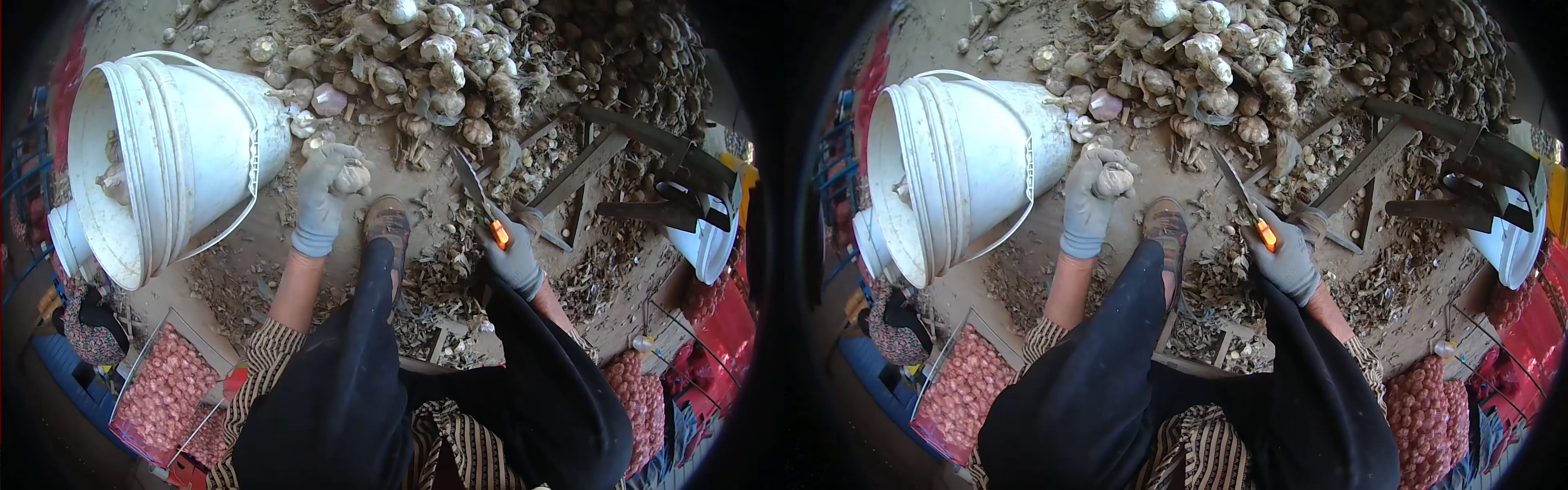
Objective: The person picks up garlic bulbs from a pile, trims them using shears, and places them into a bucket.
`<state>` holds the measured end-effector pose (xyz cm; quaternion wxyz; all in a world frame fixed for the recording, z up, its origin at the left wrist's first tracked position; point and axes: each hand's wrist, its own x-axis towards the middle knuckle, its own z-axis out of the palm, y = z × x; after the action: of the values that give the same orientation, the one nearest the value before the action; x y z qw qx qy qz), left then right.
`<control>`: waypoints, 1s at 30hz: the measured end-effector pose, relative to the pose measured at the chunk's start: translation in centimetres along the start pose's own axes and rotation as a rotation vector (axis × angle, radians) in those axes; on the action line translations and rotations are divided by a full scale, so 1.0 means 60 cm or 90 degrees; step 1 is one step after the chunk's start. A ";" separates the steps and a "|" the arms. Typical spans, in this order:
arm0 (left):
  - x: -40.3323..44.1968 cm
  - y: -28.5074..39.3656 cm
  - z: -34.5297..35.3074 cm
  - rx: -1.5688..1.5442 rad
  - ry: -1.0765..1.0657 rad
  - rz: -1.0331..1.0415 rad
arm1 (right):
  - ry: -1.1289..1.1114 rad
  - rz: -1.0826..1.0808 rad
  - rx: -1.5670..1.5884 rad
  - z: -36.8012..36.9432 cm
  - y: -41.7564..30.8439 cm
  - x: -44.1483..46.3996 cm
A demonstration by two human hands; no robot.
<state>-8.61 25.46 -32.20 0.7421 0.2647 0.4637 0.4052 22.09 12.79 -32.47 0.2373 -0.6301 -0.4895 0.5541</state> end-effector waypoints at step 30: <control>-0.123 0.328 0.038 1.292 0.802 0.857 | -0.006 0.011 0.046 -0.006 -0.011 0.003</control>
<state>-15.35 29.60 -12.60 -0.4488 0.6314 0.5928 0.2201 22.18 13.29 -31.89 0.2530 -0.6225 -0.4648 0.5765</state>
